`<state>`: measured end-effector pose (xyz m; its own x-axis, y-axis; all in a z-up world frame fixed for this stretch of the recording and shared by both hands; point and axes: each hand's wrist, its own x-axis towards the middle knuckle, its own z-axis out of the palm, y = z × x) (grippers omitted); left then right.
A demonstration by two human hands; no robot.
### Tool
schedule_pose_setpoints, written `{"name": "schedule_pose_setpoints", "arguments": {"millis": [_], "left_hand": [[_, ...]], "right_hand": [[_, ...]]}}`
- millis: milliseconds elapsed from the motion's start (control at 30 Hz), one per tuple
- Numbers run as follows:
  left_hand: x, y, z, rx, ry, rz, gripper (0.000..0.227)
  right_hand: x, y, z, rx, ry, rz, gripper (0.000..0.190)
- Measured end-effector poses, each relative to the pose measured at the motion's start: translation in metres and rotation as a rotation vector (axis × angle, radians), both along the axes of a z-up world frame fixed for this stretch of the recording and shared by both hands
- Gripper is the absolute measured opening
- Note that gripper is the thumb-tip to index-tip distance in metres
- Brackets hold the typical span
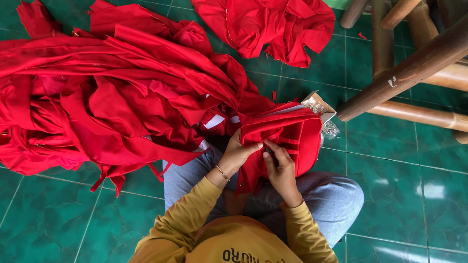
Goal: Trimming excess threads and fabric from red garment components using small snips
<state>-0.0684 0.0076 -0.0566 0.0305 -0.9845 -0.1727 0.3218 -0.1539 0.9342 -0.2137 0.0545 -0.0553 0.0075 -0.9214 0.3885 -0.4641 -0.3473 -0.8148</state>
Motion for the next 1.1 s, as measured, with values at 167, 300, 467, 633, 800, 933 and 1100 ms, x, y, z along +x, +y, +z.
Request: {"name": "schedule_pose_setpoints", "arguments": {"millis": [167,300,467,633,800,933,1100], "left_hand": [[0.003,-0.003,-0.014,0.013,-0.063,-0.017,0.042],[0.007,-0.001,-0.016,0.023,-0.101,-0.017,0.041],[0.012,-0.004,-0.026,0.018,-0.125,-0.025,0.042],[0.015,-0.004,-0.021,-0.010,-0.023,0.020,0.044],[0.021,-0.026,-0.053,-0.026,0.080,0.079,0.044],[0.029,-0.044,-0.049,-0.007,0.132,0.122,0.041],[0.039,-0.054,-0.021,0.003,0.156,0.122,0.037]], "right_hand": [[-0.004,-0.001,-0.014,-0.014,0.034,-0.009,0.030],[-0.001,0.003,0.004,-0.033,-0.004,-0.032,0.032],[0.009,0.001,0.009,0.001,0.027,-0.008,0.037],[0.000,-0.003,-0.009,-0.059,-0.060,-0.074,0.030],[-0.014,-0.003,-0.027,0.051,-0.261,-0.102,0.049],[-0.024,0.001,-0.037,0.165,-0.321,-0.140,0.043],[-0.015,0.003,-0.052,0.097,-0.124,-0.178,0.032]]}}
